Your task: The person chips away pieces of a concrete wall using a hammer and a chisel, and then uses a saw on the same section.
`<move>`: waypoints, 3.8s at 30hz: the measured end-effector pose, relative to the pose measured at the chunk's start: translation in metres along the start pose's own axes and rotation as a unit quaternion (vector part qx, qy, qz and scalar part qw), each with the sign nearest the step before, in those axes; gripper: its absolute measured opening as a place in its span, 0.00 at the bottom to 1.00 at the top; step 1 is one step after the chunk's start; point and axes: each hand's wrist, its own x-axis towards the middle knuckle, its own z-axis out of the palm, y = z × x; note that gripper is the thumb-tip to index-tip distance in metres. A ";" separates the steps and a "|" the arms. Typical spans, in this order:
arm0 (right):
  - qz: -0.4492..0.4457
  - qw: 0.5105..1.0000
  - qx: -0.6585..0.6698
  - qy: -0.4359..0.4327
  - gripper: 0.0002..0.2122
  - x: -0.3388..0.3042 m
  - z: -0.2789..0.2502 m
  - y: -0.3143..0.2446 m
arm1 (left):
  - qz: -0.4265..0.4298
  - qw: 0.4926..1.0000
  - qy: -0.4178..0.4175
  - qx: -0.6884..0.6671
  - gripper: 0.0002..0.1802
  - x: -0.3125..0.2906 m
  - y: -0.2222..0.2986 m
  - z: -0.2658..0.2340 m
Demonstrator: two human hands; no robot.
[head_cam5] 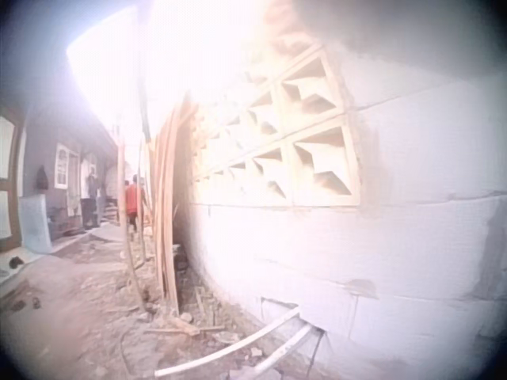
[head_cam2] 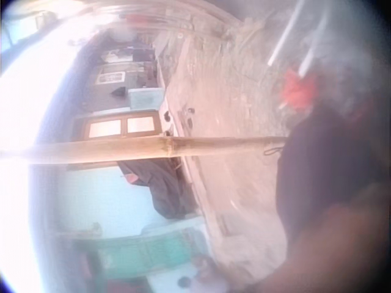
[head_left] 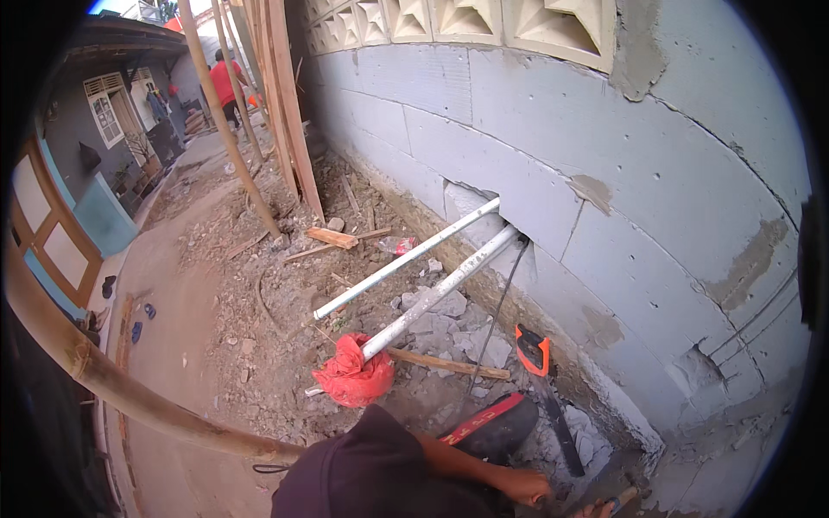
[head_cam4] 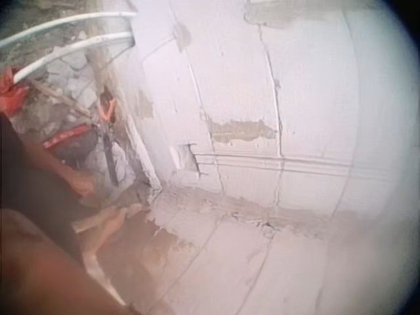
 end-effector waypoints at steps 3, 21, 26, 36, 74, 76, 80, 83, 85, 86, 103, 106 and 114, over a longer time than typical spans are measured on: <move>-0.005 0.999 0.031 -0.024 0.19 0.029 0.014 0.002 | -0.016 0.999 -0.012 0.040 0.10 0.000 0.006 -0.018; 0.053 0.970 0.155 0.181 0.05 0.099 0.050 0.097 | -0.348 0.926 -0.029 -0.145 0.61 0.076 -0.129 0.041; -0.014 0.975 -0.005 0.223 0.20 0.134 0.054 0.193 | -0.434 0.896 -0.038 -0.091 0.57 0.050 -0.169 0.042; 0.000 0.949 -0.275 0.152 0.36 0.123 0.104 0.206 | -0.409 0.740 0.423 -0.327 0.42 0.046 -0.159 -0.188; -0.296 0.916 0.243 0.119 0.16 0.091 0.171 -0.116 | -0.125 0.660 0.497 -0.549 0.18 -0.087 0.066 -0.282; -0.336 0.893 0.242 0.176 0.15 0.086 0.191 -0.142 | -0.106 0.631 0.511 -0.574 0.21 -0.081 0.067 -0.282; -0.382 0.878 0.222 0.186 0.17 0.093 0.184 -0.172 | -0.096 0.628 0.527 -0.564 0.20 -0.047 0.093 -0.268; -0.379 0.878 0.234 0.174 0.18 0.089 0.187 -0.184 | -0.082 0.634 0.526 -0.561 0.20 -0.040 0.095 -0.269; -0.376 0.876 0.215 0.211 0.18 0.102 0.195 -0.181 | -0.082 0.625 0.531 -0.567 0.20 -0.043 0.090 -0.278; -0.374 0.875 0.205 0.228 0.17 0.105 0.199 -0.181 | -0.083 0.619 0.535 -0.569 0.20 -0.043 0.089 -0.282; -0.316 0.913 0.212 0.150 0.21 0.098 0.236 -0.177 | -0.019 0.643 0.495 -0.584 0.21 -0.059 0.112 -0.325; -0.359 0.872 0.287 0.170 0.18 0.107 0.219 -0.176 | -0.050 0.642 0.509 -0.571 0.22 -0.056 0.105 -0.319; -0.341 0.892 0.229 0.189 0.14 0.104 0.262 -0.174 | -0.013 0.623 0.506 -0.597 0.22 -0.086 0.097 -0.331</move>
